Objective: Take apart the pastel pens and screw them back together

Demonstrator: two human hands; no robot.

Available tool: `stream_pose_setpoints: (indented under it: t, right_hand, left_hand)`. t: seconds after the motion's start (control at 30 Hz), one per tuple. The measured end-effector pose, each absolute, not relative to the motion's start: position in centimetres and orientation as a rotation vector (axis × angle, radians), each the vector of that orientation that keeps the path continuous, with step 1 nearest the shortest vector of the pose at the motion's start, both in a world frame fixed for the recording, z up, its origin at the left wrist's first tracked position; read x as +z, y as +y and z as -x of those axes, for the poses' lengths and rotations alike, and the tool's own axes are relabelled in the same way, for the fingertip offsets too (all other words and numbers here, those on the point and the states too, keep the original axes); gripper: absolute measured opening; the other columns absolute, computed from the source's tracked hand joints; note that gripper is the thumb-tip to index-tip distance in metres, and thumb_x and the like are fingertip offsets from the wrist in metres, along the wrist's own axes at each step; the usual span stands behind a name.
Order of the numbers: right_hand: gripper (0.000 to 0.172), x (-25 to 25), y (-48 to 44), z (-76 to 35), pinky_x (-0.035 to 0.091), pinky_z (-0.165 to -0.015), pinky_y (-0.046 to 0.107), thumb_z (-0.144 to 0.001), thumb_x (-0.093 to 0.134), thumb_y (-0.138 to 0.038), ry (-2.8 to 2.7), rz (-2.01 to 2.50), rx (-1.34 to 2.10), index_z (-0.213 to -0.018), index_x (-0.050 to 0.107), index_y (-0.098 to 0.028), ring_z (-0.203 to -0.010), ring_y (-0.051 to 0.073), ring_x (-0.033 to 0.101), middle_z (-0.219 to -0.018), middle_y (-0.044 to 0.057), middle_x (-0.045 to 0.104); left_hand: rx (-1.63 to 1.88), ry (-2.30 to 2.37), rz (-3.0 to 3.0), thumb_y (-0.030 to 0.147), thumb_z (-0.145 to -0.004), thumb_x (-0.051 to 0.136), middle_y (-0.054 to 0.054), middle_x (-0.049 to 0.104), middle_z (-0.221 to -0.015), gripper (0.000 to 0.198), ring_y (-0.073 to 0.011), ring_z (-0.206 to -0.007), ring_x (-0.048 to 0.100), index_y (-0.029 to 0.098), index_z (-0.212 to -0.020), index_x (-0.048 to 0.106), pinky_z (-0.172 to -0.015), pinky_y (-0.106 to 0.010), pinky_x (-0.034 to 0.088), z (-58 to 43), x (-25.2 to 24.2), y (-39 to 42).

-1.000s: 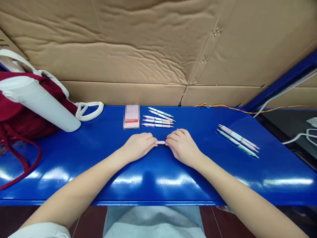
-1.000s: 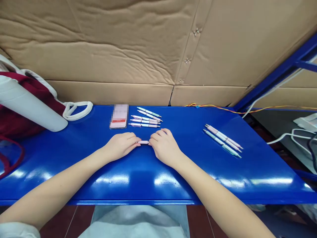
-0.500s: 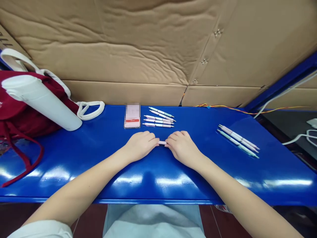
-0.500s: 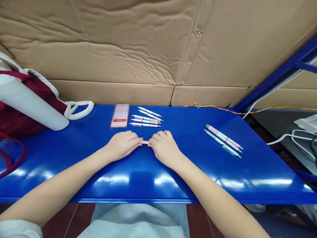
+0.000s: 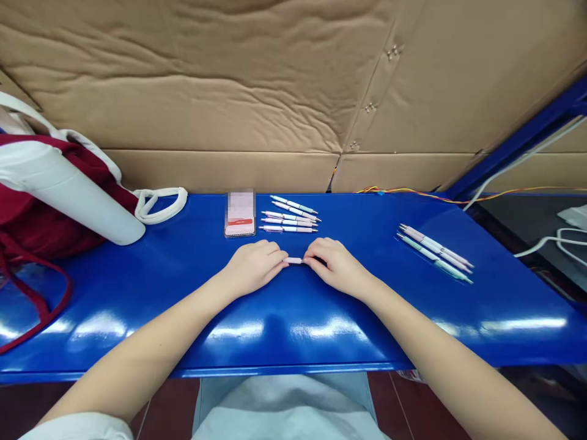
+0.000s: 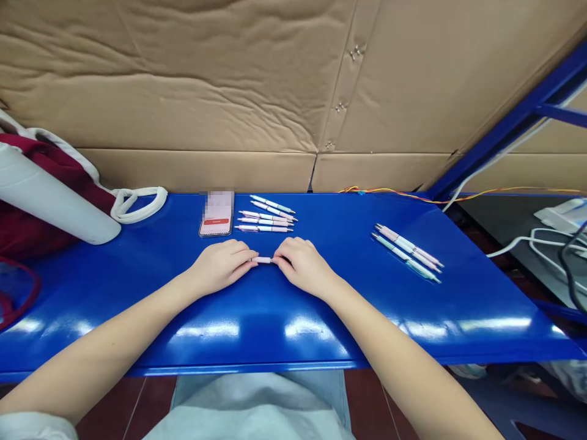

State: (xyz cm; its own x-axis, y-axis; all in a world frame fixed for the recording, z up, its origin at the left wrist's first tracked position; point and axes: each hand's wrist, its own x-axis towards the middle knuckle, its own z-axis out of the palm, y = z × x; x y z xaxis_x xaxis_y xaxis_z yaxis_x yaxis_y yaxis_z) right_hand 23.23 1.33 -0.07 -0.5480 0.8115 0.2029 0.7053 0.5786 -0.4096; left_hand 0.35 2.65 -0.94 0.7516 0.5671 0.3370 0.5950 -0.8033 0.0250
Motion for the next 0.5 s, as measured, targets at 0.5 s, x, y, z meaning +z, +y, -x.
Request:
stream_pose_setpoints:
  t: [0.5]
  right_hand:
    - [0.015, -0.26, 1.08, -22.86, 0.045, -0.076, 0.034, -0.088, 0.052, -0.03, -2.333, 1.204, 0.428, -0.095, 0.058, -0.018, -0.085, 0.02, 0.056, -0.093, 0.008, 0.06]
  left_hand:
    - [-0.592, -1.027, 2.874, 0.033, -0.096, 0.038, -0.004, 0.064, -0.091, 0.028, -0.0161, -0.083, 0.059, 0.019, -0.1, 0.061, -0.071, -0.027, 0.047, -0.34, -1.18, 2.53]
